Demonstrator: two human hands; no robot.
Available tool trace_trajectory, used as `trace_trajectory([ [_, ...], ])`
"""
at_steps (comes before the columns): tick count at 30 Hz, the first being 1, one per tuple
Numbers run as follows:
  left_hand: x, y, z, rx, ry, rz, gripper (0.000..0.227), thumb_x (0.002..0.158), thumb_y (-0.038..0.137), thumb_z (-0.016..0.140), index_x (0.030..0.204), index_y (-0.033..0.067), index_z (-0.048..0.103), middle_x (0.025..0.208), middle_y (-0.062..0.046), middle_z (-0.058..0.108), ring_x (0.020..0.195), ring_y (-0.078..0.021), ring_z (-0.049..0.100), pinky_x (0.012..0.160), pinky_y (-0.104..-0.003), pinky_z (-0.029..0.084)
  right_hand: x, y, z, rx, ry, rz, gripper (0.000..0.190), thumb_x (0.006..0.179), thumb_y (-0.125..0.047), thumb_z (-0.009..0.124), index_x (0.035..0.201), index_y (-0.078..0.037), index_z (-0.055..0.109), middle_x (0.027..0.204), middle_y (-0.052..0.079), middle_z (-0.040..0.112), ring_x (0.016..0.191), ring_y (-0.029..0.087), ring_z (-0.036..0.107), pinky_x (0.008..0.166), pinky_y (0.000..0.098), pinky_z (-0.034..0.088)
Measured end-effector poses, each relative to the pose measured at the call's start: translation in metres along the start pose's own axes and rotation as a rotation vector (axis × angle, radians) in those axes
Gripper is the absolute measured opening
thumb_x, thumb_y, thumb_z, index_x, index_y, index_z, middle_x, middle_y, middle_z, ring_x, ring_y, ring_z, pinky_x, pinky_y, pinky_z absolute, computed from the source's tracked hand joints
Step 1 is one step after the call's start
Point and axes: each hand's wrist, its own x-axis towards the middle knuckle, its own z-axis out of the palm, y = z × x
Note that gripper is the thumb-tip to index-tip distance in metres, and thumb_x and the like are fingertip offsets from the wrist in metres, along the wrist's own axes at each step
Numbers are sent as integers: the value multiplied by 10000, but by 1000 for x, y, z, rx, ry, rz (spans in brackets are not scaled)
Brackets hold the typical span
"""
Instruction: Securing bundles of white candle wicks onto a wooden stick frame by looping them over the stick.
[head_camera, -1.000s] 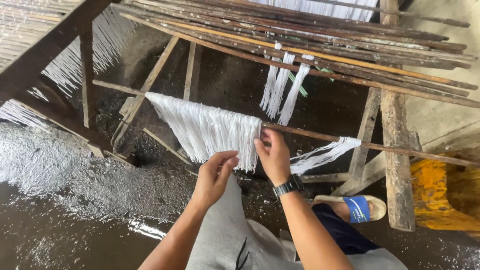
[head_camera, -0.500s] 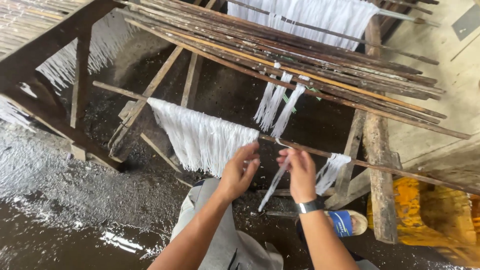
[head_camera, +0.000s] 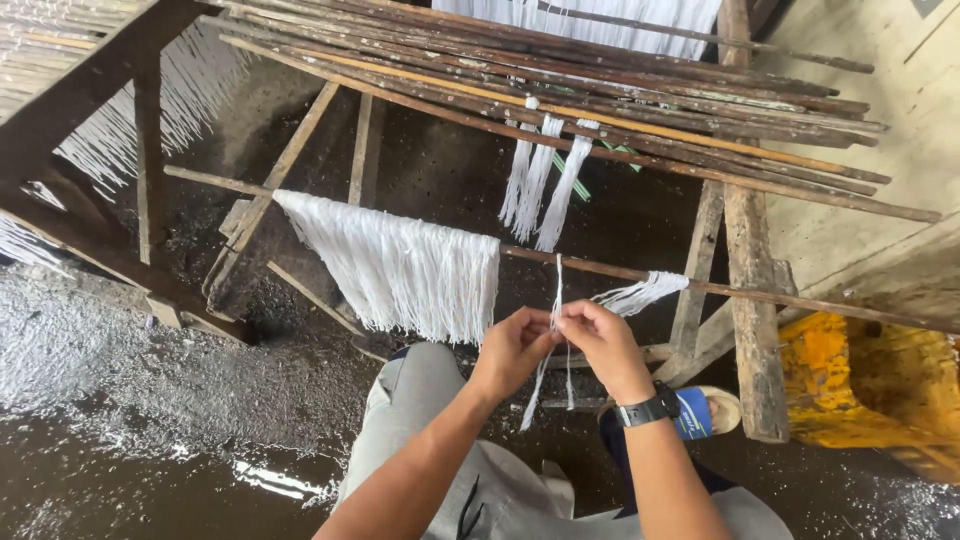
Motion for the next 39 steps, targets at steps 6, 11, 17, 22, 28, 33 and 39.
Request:
trace_trajectory([
  [6, 0, -18, 5, -103, 52, -53, 124, 802, 123, 561, 868, 26, 601, 695, -91, 622, 648, -152, 604, 562, -254, 487, 1, -1, -4, 46, 1, -5, 156, 744, -80, 650, 893, -35, 636, 665, 64, 591, 632, 108, 585, 616, 256, 509],
  [11, -3, -13, 1, -237, 89, -88, 153, 833, 142, 554, 878, -1, 585, 694, -110, 612, 616, -171, 602, 558, -277, 508, 7, 16, -10, 211, 28, 66, 106, 801, -119, 580, 888, -59, 593, 747, 80, 615, 695, 142, 611, 654, 270, 510],
  [17, -9, -9, 5, -311, 131, -118, 152, 859, 92, 473, 958, -12, 522, 698, -115, 601, 568, -177, 603, 510, -268, 514, -7, -1, -7, 413, -121, 35, 81, 803, -114, 520, 854, -52, 525, 980, 118, 608, 907, 190, 574, 791, 344, 467],
  [22, -9, -25, 15, -165, 6, -32, 111, 832, 82, 517, 886, 8, 579, 692, -94, 637, 611, -152, 627, 531, -256, 517, -15, -9, -1, 323, -252, -145, 124, 777, -170, 579, 769, -53, 540, 1052, 168, 612, 1025, 237, 543, 860, 404, 406],
  [28, 3, 2, 4, -63, 165, 201, 222, 859, 166, 491, 986, 12, 588, 863, -172, 569, 762, -267, 617, 644, -351, 510, -10, 7, 0, -410, -26, -445, 41, 741, -81, 584, 779, -95, 588, 759, 51, 585, 677, 190, 603, 596, 285, 490],
  [33, 18, 18, 7, -312, 223, 13, 184, 890, 146, 434, 867, 23, 569, 820, -120, 613, 762, -206, 618, 704, -311, 503, -9, 5, 4, -436, 48, -479, 97, 760, -162, 603, 848, -153, 643, 680, 47, 549, 617, 197, 583, 528, 273, 487],
  [39, 30, 5, -11, -552, 445, 59, 193, 919, 152, 376, 850, 61, 532, 568, 27, 390, 472, -35, 402, 434, -148, 364, -12, 4, -3, -48, 143, -405, 196, 862, -130, 436, 1044, -58, 431, 832, 105, 624, 525, 115, 510, 511, 242, 430],
])
